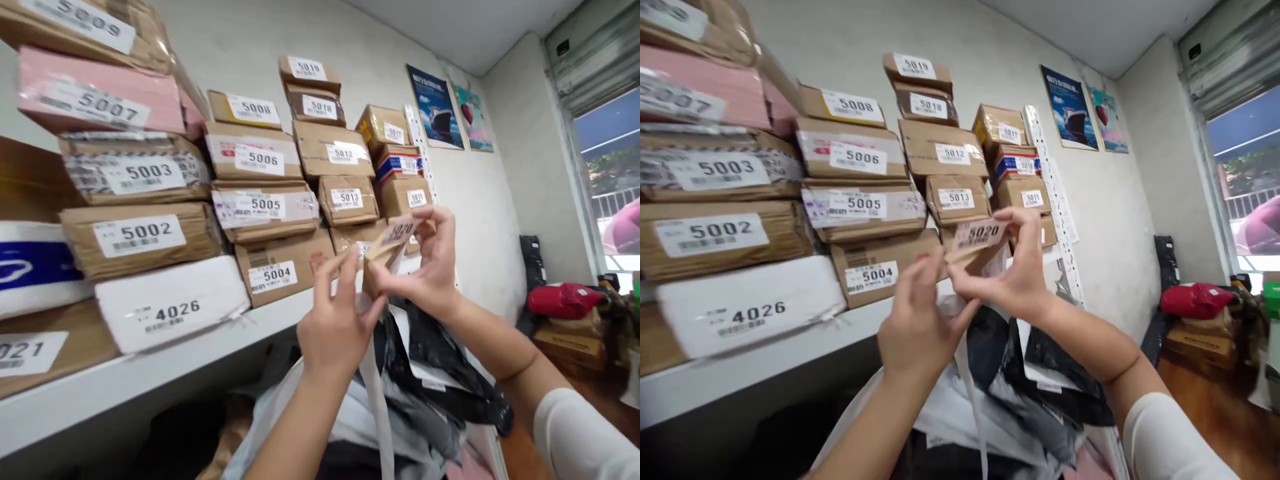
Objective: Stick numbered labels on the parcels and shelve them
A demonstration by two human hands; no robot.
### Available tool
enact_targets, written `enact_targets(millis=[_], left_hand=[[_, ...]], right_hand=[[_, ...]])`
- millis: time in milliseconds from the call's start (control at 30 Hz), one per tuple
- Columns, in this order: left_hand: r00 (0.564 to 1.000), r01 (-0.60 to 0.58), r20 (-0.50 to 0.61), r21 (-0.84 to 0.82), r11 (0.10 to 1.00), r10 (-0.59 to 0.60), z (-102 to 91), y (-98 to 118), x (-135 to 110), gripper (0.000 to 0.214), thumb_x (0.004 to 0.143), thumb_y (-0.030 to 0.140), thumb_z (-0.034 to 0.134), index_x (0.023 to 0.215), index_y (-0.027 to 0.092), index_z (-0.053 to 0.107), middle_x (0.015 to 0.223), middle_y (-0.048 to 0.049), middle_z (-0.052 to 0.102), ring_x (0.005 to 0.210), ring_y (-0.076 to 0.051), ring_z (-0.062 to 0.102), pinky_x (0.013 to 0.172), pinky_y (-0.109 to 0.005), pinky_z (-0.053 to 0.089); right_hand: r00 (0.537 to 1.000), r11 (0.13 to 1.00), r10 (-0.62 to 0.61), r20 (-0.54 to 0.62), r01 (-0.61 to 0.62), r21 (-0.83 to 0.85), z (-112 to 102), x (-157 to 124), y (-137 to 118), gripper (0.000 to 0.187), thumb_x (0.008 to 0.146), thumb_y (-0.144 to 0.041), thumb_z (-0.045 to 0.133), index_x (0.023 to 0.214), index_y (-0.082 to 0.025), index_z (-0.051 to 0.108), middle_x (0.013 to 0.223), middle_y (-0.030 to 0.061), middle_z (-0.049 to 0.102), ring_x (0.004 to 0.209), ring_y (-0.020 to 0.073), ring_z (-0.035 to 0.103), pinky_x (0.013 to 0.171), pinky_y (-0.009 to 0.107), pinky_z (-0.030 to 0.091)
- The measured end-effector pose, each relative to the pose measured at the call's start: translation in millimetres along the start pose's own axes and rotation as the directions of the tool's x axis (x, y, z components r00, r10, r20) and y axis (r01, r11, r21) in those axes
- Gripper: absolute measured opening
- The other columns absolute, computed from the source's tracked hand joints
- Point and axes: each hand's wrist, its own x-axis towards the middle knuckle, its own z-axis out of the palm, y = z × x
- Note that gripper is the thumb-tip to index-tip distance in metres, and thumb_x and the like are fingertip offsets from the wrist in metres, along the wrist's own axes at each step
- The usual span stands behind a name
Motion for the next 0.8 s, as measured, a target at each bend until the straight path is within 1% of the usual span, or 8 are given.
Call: enact_targets(millis=[100,167,233,300,367,433,533,800], left_hand=[[0.996,-0.055,0.064,-0.081,0.995,0.060,-5.0,24.2,-34.9,0.027,0.096,0.027,0.056,0.120,0.025,0.069,0.099,-0.0060,0.071,0.081,-0.017,0.070,0.057,-0.020,0.046],[0.998,-0.059,0.014,-0.138,0.989,0.062,-12.4,32.3,-62.9,0.026,0.095,0.020,0.059,0.117,0.026,0.071,0.102,-0.0052,0.071,0.081,-0.014,0.070,0.059,-0.019,0.047],[0.997,-0.060,-0.049,-0.186,0.981,0.051,-20.2,37.2,-88.6,0.026,0.093,0.015,0.061,0.113,0.026,0.073,0.106,-0.0054,0.071,0.077,-0.012,0.069,0.061,-0.019,0.049],[0.993,-0.099,-0.093,-0.240,0.966,0.079,-26.5,40.8,-108.8,0.027,0.092,0.010,0.062,0.110,0.026,0.075,0.108,-0.0056,0.072,0.074,-0.011,0.068,0.062,-0.019,0.050],[0.985,-0.148,-0.129,-0.292,0.945,0.114,-31.0,44.5,-122.9,0.030,0.090,0.006,0.063,0.109,0.025,0.076,0.109,-0.0059,0.073,0.074,-0.010,0.068,0.064,-0.019,0.051],[0.980,-0.171,-0.155,-0.343,0.924,0.124,-34.5,48.9,-132.4,0.032,0.088,0.004,0.063,0.109,0.025,0.076,0.111,-0.0065,0.072,0.078,-0.011,0.069,0.067,-0.020,0.053],[0.984,-0.148,-0.155,-0.414,0.898,0.091,-39.6,56.7,-142.0,0.033,0.088,0.003,0.063,0.110,0.025,0.076,0.113,-0.0077,0.070,0.086,-0.013,0.070,0.071,-0.021,0.055],[0.979,-0.167,-0.191,-0.508,0.845,0.078,-41.8,72.3,-152.5,0.037,0.089,0.006,0.065,0.119,0.026,0.074,0.120,-0.0073,0.069,0.095,-0.015,0.072,0.080,-0.024,0.059]], right_hand=[[0.997,0.994,0.072,-0.036,-0.069,0.082,-24.4,-60.7,-4.7,0.079,0.064,-0.039,0.088,0.126,-0.033,0.040,0.123,0.0101,0.048,0.122,0.0317,0.057,0.107,0.049,0.051],[0.992,0.986,0.104,-0.077,-0.092,0.139,-45.5,-97.6,-12.9,0.064,0.075,-0.048,0.080,0.123,-0.032,0.041,0.115,0.0098,0.052,0.118,0.0306,0.059,0.104,0.049,0.052],[0.988,0.972,0.132,-0.082,-0.112,0.207,-67.0,-131.1,-26.2,0.039,0.089,-0.047,0.065,0.118,-0.032,0.045,0.102,0.0072,0.053,0.100,0.0256,0.065,0.088,0.044,0.058],[0.989,0.961,0.143,-0.032,-0.131,0.242,-85.1,-158.6,-42.2,0.019,0.097,-0.036,0.058,0.113,-0.031,0.049,0.092,0.0039,0.051,0.079,0.0192,0.063,0.069,0.035,0.057],[0.991,0.968,0.127,0.041,-0.133,0.214,-98.2,-177.9,-57.3,0.018,0.097,-0.025,0.058,0.113,-0.029,0.052,0.090,0.0030,0.051,0.072,0.0158,0.057,0.060,0.028,0.052],[0.991,0.984,0.098,0.093,-0.110,0.140,-106.8,-188.6,-68.3,0.024,0.095,-0.017,0.059,0.117,-0.027,0.053,0.092,0.0043,0.053,0.076,0.0159,0.055,0.061,0.026,0.050],[0.993,0.996,0.041,0.111,-0.049,0.072,-114.7,-192.5,-75.6,0.031,0.094,-0.012,0.061,0.120,-0.027,0.053,0.092,0.0049,0.055,0.078,0.0167,0.054,0.062,0.026,0.049],[0.996,0.999,-0.026,0.080,0.029,-0.039,-125.1,-191.4,-75.0,0.036,0.093,-0.017,0.065,0.125,-0.028,0.053,0.095,0.0050,0.054,0.079,0.0166,0.053,0.059,0.024,0.048]])
